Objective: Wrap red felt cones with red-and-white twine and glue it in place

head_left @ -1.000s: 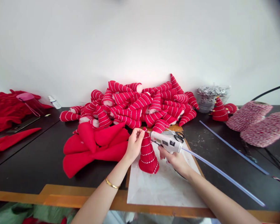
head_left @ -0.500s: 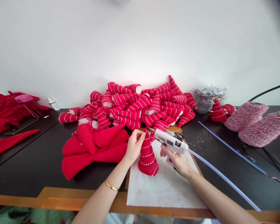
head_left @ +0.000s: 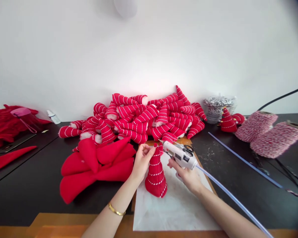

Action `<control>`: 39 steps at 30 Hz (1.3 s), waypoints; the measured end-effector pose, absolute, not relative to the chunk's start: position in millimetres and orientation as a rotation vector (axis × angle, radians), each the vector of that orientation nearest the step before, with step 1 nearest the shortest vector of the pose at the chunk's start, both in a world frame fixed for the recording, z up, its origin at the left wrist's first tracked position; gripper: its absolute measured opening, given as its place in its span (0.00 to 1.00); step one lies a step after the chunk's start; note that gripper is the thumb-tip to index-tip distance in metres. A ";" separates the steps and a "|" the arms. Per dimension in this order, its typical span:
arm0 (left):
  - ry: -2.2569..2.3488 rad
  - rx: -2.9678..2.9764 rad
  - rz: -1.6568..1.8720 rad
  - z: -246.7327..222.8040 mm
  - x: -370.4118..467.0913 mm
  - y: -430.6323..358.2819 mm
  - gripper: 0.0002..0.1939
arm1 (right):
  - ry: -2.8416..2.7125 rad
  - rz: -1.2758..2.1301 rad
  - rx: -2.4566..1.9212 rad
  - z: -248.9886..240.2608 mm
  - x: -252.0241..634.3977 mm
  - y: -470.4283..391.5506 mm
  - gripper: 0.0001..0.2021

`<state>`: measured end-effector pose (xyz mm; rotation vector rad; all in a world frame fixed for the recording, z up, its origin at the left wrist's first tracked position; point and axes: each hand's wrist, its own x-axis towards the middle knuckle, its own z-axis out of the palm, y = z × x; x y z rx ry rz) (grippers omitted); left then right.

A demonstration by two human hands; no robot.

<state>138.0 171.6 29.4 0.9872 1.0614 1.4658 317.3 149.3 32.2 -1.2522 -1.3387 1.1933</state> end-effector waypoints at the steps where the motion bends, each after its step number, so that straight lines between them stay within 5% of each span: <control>1: 1.055 0.995 1.434 31.1 141.3 168.1 0.20 | -1.288 1.189 -1.237 30.9 317.6 151.2 0.24; 30: 0.984 1.000 1.277 41.0 160.6 145.7 0.24 | -0.882 1.593 -0.928 28.6 315.5 158.8 0.22; 35: 0.972 0.924 1.559 62.9 136.8 154.2 0.23 | -0.723 1.656 -0.699 22.2 321.1 172.3 0.19; 39: 1.074 0.945 2.059 125.3 79.8 177.5 0.21 | -0.625 1.655 -0.669 22.5 324.2 178.9 0.18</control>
